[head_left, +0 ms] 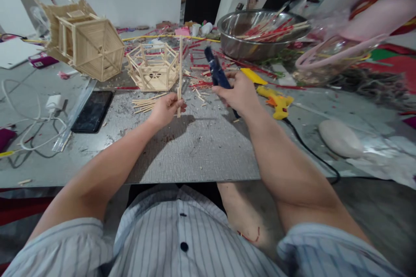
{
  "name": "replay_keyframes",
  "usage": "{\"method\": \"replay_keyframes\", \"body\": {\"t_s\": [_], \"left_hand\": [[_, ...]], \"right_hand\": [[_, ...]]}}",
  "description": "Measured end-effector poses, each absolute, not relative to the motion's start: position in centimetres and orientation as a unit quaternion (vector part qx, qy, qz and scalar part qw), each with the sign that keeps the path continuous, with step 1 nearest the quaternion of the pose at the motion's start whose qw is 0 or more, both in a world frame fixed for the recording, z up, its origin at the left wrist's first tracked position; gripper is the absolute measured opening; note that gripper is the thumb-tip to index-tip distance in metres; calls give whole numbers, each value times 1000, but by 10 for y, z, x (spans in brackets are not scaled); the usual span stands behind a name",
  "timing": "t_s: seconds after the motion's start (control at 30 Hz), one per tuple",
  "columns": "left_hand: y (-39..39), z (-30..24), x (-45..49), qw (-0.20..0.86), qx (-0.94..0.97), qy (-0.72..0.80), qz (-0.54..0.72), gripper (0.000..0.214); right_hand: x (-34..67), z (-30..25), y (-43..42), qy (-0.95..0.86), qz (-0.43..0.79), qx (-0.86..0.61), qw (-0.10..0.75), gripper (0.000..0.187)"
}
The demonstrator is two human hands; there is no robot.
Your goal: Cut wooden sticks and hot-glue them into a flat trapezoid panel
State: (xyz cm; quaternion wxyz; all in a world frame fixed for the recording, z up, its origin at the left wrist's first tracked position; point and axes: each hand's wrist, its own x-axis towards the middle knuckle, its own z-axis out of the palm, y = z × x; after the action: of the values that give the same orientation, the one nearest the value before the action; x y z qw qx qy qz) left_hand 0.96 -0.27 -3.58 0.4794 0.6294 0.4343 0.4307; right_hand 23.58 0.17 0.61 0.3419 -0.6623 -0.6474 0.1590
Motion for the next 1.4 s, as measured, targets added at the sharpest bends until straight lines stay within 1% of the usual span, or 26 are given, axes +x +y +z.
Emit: {"method": "replay_keyframes", "body": {"t_s": [0.07, 0.13, 0.23, 0.3, 0.4, 0.53, 0.63, 0.7, 0.77, 0.83, 0.9, 0.97, 1.03, 1.07, 1.13, 1.23, 1.3, 1.4], "left_hand": [[-2, -30, 7, 479, 613, 438, 450, 15], [0, -25, 3, 474, 613, 440, 455, 16], [1, -20, -2, 494, 621, 428, 433, 18], [1, -19, -4, 513, 626, 413, 418, 19], [-1, -17, -4, 538, 630, 404, 388, 18], [-7, -14, 1, 531, 639, 419, 366, 15], [-12, -14, 5, 540, 638, 418, 355, 16], [-15, -15, 8, 557, 635, 412, 341, 17], [-18, -16, 11, 561, 639, 411, 329, 19], [-18, -17, 13, 551, 653, 412, 317, 22], [-17, -15, 12, 515, 677, 421, 314, 23], [-14, -13, 9, 431, 713, 445, 329, 23], [-11, -10, 3, 311, 742, 476, 355, 26], [-10, -9, 0, 251, 750, 492, 365, 27], [-7, -8, -6, 156, 755, 516, 373, 27], [-7, -7, -11, 53, 762, 544, 348, 24], [-7, -7, -12, 16, 763, 558, 325, 21], [-8, -4, -10, 5, 759, 582, 291, 17]], "right_hand": [[237, 6, 1, -622, 233, -628, 406, 39], [236, 7, -1, -599, 322, -587, 439, 29], [235, 8, -5, -575, 430, -529, 453, 21], [234, 8, -8, -574, 472, -496, 450, 19], [232, 8, -10, -581, 515, -444, 449, 12], [227, 8, -11, -547, 536, -404, 499, 9], [222, 11, -15, -533, 549, -401, 503, 26], [219, 14, -20, -560, 533, -428, 468, 36], [216, 15, -26, -604, 485, -474, 418, 43], [211, 11, -28, -630, 452, -498, 388, 44], [205, 4, -27, -627, 456, -491, 397, 40], [201, -2, -24, -616, 449, -486, 428, 33], [201, -4, -21, -614, 395, -517, 446, 25], [202, -4, -20, -620, 354, -544, 442, 23], [206, 0, -20, -643, 249, -600, 405, 25], [208, 6, -24, -699, 107, -635, 312, 38], [205, 7, -27, -730, 64, -632, 251, 46], [199, 6, -31, -757, 48, -626, 182, 52]]}}
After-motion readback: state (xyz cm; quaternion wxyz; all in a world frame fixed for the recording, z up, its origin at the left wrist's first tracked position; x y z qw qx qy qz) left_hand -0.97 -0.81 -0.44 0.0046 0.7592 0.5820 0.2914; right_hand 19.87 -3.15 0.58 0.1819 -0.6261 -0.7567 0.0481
